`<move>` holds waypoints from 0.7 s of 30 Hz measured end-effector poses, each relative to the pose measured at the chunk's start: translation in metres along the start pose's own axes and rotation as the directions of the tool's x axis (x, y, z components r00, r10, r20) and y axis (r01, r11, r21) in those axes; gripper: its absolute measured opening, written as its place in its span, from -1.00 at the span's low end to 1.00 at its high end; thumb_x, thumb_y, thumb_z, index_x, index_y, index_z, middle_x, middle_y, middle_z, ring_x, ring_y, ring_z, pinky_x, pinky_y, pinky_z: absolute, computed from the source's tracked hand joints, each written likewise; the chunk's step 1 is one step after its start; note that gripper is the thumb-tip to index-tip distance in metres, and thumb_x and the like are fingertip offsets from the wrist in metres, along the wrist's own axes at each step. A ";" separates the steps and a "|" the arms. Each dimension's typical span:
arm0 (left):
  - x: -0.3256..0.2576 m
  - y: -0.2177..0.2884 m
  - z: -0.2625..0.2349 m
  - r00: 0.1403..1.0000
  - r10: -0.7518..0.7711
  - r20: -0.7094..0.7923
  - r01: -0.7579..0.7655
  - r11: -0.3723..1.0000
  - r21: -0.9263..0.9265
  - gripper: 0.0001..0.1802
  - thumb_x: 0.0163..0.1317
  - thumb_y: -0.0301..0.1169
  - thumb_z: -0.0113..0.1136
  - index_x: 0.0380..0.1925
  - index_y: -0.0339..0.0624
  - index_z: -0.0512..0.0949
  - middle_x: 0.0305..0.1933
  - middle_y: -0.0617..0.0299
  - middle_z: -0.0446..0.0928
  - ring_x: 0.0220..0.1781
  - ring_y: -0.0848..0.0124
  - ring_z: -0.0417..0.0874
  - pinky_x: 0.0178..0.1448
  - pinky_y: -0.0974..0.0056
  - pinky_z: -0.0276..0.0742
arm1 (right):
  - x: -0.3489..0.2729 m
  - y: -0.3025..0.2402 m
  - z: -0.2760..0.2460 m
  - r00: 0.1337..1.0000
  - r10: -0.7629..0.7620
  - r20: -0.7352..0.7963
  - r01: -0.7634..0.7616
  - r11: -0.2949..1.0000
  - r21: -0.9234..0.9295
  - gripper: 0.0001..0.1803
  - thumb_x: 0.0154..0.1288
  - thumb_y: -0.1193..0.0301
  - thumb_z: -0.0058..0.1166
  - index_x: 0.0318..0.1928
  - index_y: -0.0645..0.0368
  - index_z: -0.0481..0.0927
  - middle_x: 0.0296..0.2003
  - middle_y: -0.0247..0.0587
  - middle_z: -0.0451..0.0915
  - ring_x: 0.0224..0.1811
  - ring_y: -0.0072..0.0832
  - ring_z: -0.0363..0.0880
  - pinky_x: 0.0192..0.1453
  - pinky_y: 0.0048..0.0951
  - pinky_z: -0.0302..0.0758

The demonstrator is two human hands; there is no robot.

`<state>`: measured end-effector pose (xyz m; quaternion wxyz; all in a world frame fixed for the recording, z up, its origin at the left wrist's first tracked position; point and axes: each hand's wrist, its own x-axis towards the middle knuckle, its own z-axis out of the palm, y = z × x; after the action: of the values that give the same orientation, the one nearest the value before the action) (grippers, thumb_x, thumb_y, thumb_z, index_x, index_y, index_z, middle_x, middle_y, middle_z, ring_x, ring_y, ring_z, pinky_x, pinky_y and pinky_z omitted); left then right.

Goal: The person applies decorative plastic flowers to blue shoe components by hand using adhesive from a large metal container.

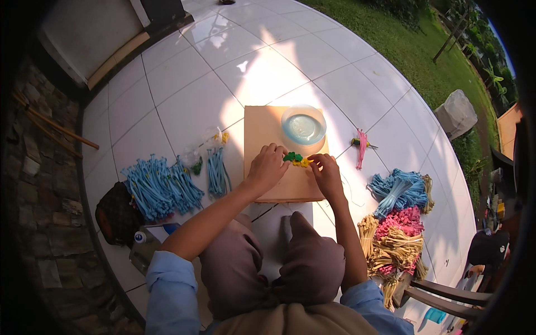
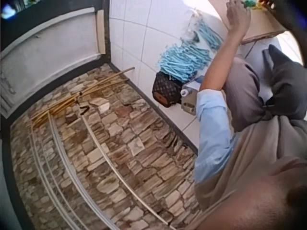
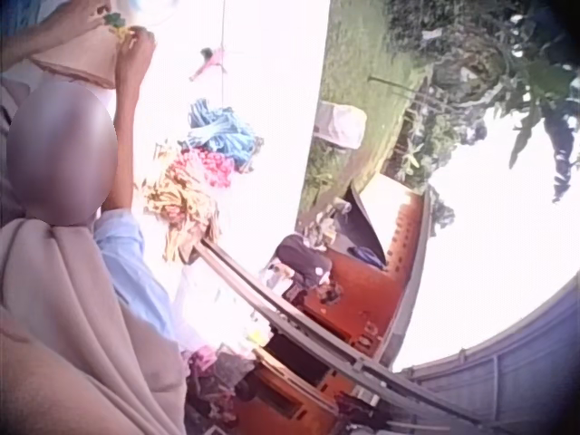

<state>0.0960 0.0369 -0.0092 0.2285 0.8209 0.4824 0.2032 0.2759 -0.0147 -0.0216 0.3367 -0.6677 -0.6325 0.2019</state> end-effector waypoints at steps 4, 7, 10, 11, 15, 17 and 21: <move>0.010 -0.006 0.010 0.999 0.004 0.036 -0.010 0.988 0.157 -0.82 0.08 -0.38 0.20 -0.33 -0.17 0.48 -0.20 0.17 0.44 -0.06 0.25 0.46 -0.04 0.16 0.48 | 0.015 -0.011 0.006 0.987 -0.100 -0.128 0.107 0.993 0.048 -0.83 0.17 0.57 0.04 -0.21 0.16 0.57 -0.35 -0.25 0.49 -0.24 -0.38 0.43 -0.15 -0.37 0.43; 0.008 -0.005 0.012 1.000 0.006 0.005 -0.006 0.996 0.090 -0.82 0.02 -0.45 0.22 -0.36 -0.19 0.47 -0.29 0.16 0.46 -0.17 0.24 0.52 -0.10 0.18 0.50 | 0.031 -0.013 0.000 0.969 -0.175 -0.172 0.177 0.984 -0.008 -0.82 0.16 0.53 0.06 -0.19 0.10 0.54 -0.28 -0.28 0.48 -0.14 -0.30 0.40 -0.05 -0.32 0.42; 0.009 -0.009 0.003 0.983 -0.086 0.165 0.112 0.981 -0.158 -0.82 0.00 -0.50 0.25 -0.40 -0.21 0.45 -0.35 0.16 0.52 -0.27 0.29 0.59 -0.17 0.28 0.54 | 0.048 -0.002 0.000 0.941 -0.264 -0.214 0.256 0.965 -0.063 -0.80 0.13 0.54 0.10 -0.19 0.08 0.55 -0.20 -0.30 0.46 -0.04 -0.26 0.34 0.04 -0.28 0.37; 0.010 -0.006 0.000 0.981 -0.089 0.172 0.117 0.980 -0.160 -0.82 0.00 -0.50 0.25 -0.40 -0.21 0.45 -0.35 0.16 0.52 -0.27 0.29 0.59 -0.17 0.28 0.54 | 0.052 0.004 0.000 0.940 -0.258 -0.224 0.247 0.966 -0.077 -0.80 0.12 0.54 0.11 -0.20 0.08 0.55 -0.20 -0.30 0.46 -0.03 -0.26 0.34 0.05 -0.27 0.36; 0.017 -0.010 0.005 0.969 -0.236 0.075 0.239 0.815 -0.528 -0.86 0.08 -0.57 0.22 -0.37 -0.26 0.46 -0.35 0.22 0.56 -0.29 0.47 0.62 -0.19 0.42 0.57 | 0.072 0.017 -0.004 0.955 -0.269 -0.122 0.249 0.956 -0.159 -0.83 0.11 0.47 0.14 -0.24 0.01 0.58 -0.08 -0.28 0.42 0.08 -0.21 0.25 0.14 -0.19 0.26; 0.020 -0.014 0.011 0.958 -0.287 -0.009 0.215 0.738 -0.640 -0.87 0.12 -0.58 0.20 -0.35 -0.27 0.46 -0.32 0.23 0.56 -0.25 0.52 0.61 -0.18 0.44 0.57 | 0.071 0.011 -0.006 0.959 -0.278 -0.055 0.264 0.946 -0.186 -0.83 0.10 0.41 0.18 -0.24 -0.02 0.59 -0.03 -0.27 0.40 0.13 -0.18 0.20 0.17 -0.15 0.22; 0.024 -0.016 0.016 0.922 -0.386 -0.025 0.190 0.507 -0.841 -0.89 0.15 -0.61 0.16 -0.31 -0.34 0.45 -0.33 0.21 0.55 -0.28 0.53 0.60 -0.17 0.42 0.61 | 0.068 0.008 -0.005 0.953 -0.301 0.044 0.301 0.910 -0.287 -0.74 0.03 0.22 0.25 -0.22 -0.07 0.60 0.08 -0.23 0.35 0.21 -0.15 0.10 0.25 -0.06 0.12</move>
<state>0.1047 0.0620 -0.0291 0.5637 0.4987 0.4820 0.4486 0.2924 0.0511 -0.0132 0.2625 -0.6045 -0.7503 0.0523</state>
